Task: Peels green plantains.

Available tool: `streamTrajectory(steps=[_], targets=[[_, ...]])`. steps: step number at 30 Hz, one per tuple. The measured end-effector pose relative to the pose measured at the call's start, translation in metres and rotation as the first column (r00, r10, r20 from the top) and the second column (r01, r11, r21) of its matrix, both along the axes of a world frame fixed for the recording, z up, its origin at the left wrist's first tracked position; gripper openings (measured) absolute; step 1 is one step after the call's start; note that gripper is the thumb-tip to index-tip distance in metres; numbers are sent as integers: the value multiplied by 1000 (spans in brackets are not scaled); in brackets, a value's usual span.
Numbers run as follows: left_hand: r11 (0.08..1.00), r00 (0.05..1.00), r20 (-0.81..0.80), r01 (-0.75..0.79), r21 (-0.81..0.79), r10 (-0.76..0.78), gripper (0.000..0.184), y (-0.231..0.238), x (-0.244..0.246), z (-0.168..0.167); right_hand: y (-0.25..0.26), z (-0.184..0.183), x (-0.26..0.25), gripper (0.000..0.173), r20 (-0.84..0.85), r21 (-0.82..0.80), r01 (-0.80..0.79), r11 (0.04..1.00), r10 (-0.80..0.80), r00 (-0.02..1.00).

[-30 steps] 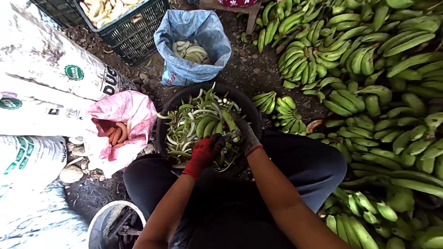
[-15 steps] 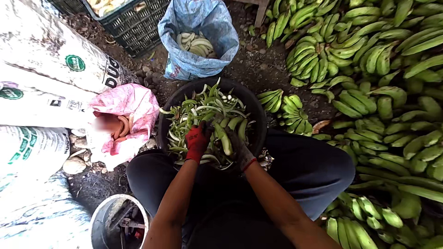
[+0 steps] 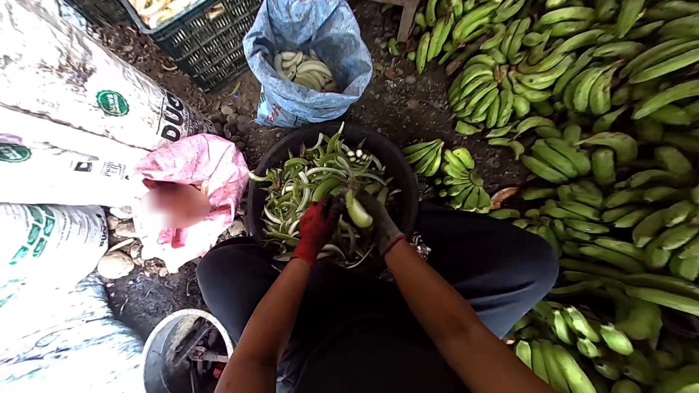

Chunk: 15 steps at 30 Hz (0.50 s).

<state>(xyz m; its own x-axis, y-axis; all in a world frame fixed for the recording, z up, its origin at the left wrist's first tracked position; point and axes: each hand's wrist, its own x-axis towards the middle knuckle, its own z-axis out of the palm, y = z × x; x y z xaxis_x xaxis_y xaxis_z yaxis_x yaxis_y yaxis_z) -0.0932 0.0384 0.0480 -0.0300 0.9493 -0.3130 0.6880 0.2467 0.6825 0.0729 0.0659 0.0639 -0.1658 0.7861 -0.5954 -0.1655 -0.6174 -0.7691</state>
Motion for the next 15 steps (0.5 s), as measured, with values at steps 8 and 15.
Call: streamTrajectory(steps=[8,15], targets=[[1000,995,102,16,17,-18,53,-2,6,8,3,-3,8,57,206,20,137,990,-138,969],[996,996,38,82,33,-83,62,-13,23,21,26,17,-2,75,550,250,339,907,-421,721]])
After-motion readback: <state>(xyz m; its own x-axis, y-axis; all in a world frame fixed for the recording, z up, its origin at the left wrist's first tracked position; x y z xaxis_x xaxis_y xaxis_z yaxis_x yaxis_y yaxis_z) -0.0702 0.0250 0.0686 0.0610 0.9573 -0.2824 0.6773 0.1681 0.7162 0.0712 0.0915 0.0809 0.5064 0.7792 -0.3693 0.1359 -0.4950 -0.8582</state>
